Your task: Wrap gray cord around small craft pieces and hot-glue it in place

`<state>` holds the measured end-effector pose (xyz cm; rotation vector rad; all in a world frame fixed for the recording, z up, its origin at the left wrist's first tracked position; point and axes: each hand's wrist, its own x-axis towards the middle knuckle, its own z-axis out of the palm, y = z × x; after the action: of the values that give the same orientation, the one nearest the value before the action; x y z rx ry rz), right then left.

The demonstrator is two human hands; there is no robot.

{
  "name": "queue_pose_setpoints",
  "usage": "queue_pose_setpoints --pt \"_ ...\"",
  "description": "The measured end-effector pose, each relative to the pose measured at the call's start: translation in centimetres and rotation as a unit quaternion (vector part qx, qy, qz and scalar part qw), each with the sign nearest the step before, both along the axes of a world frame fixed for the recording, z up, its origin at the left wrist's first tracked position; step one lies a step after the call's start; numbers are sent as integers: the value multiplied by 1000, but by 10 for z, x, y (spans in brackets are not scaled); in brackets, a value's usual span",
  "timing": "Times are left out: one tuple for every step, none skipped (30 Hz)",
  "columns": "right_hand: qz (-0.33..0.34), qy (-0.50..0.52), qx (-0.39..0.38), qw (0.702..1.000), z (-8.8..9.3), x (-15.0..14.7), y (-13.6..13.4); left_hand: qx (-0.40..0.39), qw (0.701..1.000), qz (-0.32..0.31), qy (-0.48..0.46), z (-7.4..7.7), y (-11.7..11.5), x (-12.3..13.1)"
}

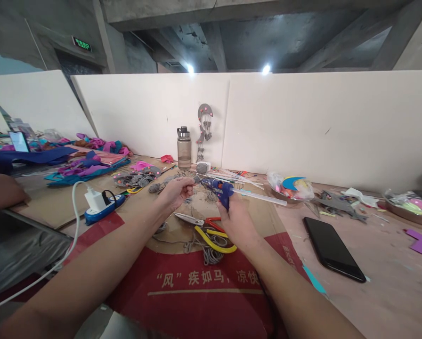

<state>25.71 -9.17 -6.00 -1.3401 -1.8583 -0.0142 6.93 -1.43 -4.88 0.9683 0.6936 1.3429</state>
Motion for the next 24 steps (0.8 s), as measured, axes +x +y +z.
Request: queue_pose_setpoints --pt "3 3 5 1000 0 0 0 -4 1000 -1 2 0 0 0" --pt "3 5 8 1000 0 0 0 -7 1000 -3 3 0 0 0" --pt "3 6 8 1000 0 0 0 -7 1000 -5 3 0 0 1" --pt "2 5 6 1000 -1 0 1 -6 1000 -6 2 0 0 1" --pt "0 4 3 1000 -1 0 1 -5 1000 -7 1 0 1 1" --pt "-2 3 -3 1000 -1 1 2 -4 1000 -6 -1 0 1 1" --pt "-4 2 -9 1000 -2 1 2 -3 1000 -5 -3 0 1 1" --pt "-6 0 -14 1000 -2 2 3 -4 1000 -5 -4 0 2 1" --pt "-7 0 -18 1000 -3 2 3 -4 1000 -5 -4 -1 2 1" --pt "-5 1 -19 1000 -3 2 3 -4 1000 -6 -4 -1 3 0" --pt "-3 3 -17 1000 -3 2 3 -3 1000 -5 -5 -1 3 0" --pt "-1 4 -14 1000 -3 2 2 -3 1000 -4 -5 -2 3 -1" --pt "-1 6 -12 1000 -2 2 2 -4 1000 -2 -5 -2 3 -1" --pt "-2 7 -11 1000 -2 2 2 -5 1000 0 -4 -2 3 -1" --pt "-3 7 -11 1000 -2 1 1 -6 1000 1 -3 -2 3 0" --pt "-4 7 -11 1000 -2 1 1 -6 1000 1 -2 -2 3 0" --pt "-2 9 -10 1000 -2 1 1 -6 1000 0 -1 -1 3 0" --pt "2 11 -8 1000 -2 1 1 -4 1000 -2 -1 -1 2 1" --pt "6 13 -6 1000 -2 1 2 -2 1000 -4 -1 -1 2 1" --pt "7 14 -4 1000 -2 1 2 0 1000 -6 -1 -1 2 1" --pt "6 14 -5 1000 -3 1 2 0 1000 -7 -2 -2 3 0" --pt "3 11 -7 1000 -3 1 3 0 1000 -6 -2 -2 3 0" --pt "0 8 -10 1000 -3 1 3 -1 1000 -4 -3 -2 4 0" --pt "-3 6 -12 1000 -3 2 2 -2 1000 -1 -3 -2 5 -1"
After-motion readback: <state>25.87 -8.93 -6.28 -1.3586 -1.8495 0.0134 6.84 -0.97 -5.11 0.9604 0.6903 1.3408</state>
